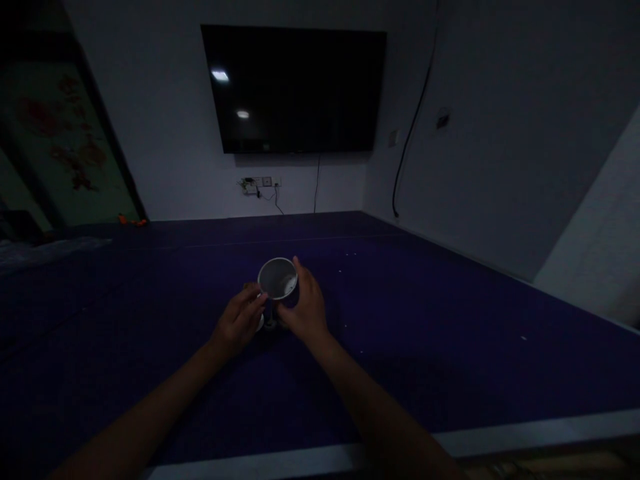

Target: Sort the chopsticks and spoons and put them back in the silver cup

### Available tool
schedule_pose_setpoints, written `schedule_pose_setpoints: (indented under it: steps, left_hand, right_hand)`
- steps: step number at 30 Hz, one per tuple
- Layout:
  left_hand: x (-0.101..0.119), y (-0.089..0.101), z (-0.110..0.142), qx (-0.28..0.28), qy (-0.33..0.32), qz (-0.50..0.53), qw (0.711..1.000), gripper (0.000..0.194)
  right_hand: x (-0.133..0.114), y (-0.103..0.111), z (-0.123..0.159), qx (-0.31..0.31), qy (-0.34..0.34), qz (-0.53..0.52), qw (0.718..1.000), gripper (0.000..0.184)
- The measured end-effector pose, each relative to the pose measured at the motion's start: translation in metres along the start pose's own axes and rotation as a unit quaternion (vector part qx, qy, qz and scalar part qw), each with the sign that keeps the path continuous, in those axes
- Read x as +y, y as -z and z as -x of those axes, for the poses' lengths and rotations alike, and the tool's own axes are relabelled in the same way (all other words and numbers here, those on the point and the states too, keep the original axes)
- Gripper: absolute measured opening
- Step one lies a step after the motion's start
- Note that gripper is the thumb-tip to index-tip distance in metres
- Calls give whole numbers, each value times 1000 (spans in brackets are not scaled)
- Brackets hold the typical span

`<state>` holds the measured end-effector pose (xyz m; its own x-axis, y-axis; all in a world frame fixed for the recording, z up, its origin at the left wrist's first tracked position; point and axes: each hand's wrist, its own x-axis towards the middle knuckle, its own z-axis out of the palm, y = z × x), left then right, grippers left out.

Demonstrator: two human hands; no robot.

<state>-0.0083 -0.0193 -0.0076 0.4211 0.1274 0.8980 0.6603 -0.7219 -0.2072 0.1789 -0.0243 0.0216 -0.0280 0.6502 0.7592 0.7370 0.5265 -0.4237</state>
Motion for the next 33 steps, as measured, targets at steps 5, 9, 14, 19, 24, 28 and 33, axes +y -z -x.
schedule_pose_setpoints:
  steps: [5,9,14,19,24,28,33]
  left_hand:
    - [-9,1,-3,18,58,-86,994,45]
    - [-24,3,2,-51,187,-125,973,27]
    - [-38,3,9,-111,317,-112,935,23]
    - [-40,-1,11,-131,378,-100,911,24]
    - [-45,-5,15,-139,430,-81,888,31]
    - [-51,-7,19,-110,478,-52,870,35]
    - [-55,-8,21,-113,502,-35,857,39]
  right_hand:
    - [29,3,-9,92,-122,-5,988,93]
    - [54,-1,-11,123,-185,-42,974,95]
    - [64,-8,-7,103,-186,-62,975,94]
    - [62,-8,-5,87,-179,-44,979,93]
    - [63,-7,-3,76,-186,-37,979,91]
    - [64,-8,-2,69,-178,-45,981,90]
    - [57,-3,-4,76,-154,-5,985,96]
